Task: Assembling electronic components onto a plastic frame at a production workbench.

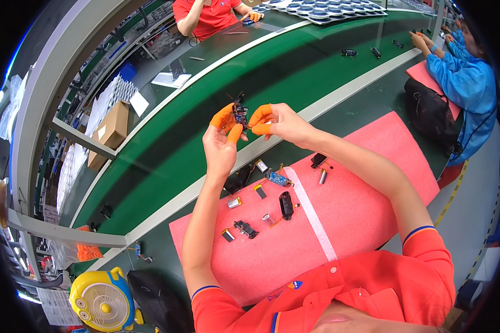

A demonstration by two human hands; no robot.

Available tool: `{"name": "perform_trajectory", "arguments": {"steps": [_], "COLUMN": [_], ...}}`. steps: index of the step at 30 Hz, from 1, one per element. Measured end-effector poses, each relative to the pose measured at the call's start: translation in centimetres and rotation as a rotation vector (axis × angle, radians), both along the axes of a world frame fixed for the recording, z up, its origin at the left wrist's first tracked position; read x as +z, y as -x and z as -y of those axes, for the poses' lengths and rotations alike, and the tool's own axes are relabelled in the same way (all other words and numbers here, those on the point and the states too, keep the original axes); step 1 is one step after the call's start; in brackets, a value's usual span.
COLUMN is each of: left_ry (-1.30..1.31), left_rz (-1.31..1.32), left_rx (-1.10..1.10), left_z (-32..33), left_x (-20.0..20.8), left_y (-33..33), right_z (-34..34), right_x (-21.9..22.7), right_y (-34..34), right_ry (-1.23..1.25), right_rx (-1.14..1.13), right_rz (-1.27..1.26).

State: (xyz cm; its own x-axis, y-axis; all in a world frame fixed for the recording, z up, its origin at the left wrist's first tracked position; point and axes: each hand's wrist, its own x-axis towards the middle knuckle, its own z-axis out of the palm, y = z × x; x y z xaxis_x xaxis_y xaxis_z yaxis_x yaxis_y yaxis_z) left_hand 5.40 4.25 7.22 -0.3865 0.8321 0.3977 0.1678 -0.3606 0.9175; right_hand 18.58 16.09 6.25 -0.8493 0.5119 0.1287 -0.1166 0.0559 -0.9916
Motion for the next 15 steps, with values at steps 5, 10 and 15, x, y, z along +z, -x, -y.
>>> {"name": "perform_trajectory", "arguments": {"steps": [5, 10, 15], "left_ry": [-0.088, -0.256, -0.151], "left_rz": [-0.110, -0.747, -0.245], "left_rx": [0.068, 0.178, 0.115], "left_z": [-0.1, 0.2, 0.4], "left_x": [-0.3, -0.2, -0.2], "left_y": [-0.6, -0.5, -0.9], "right_z": [0.1, -1.0, 0.6], "right_x": [1.7, 0.5, -0.3], "right_y": [-0.9, -1.1, -0.2], "right_ry": [0.174, 0.535, 0.245], "right_rx": [0.114, 0.257, 0.050], "right_rz": [0.111, 0.137, -0.047]}}
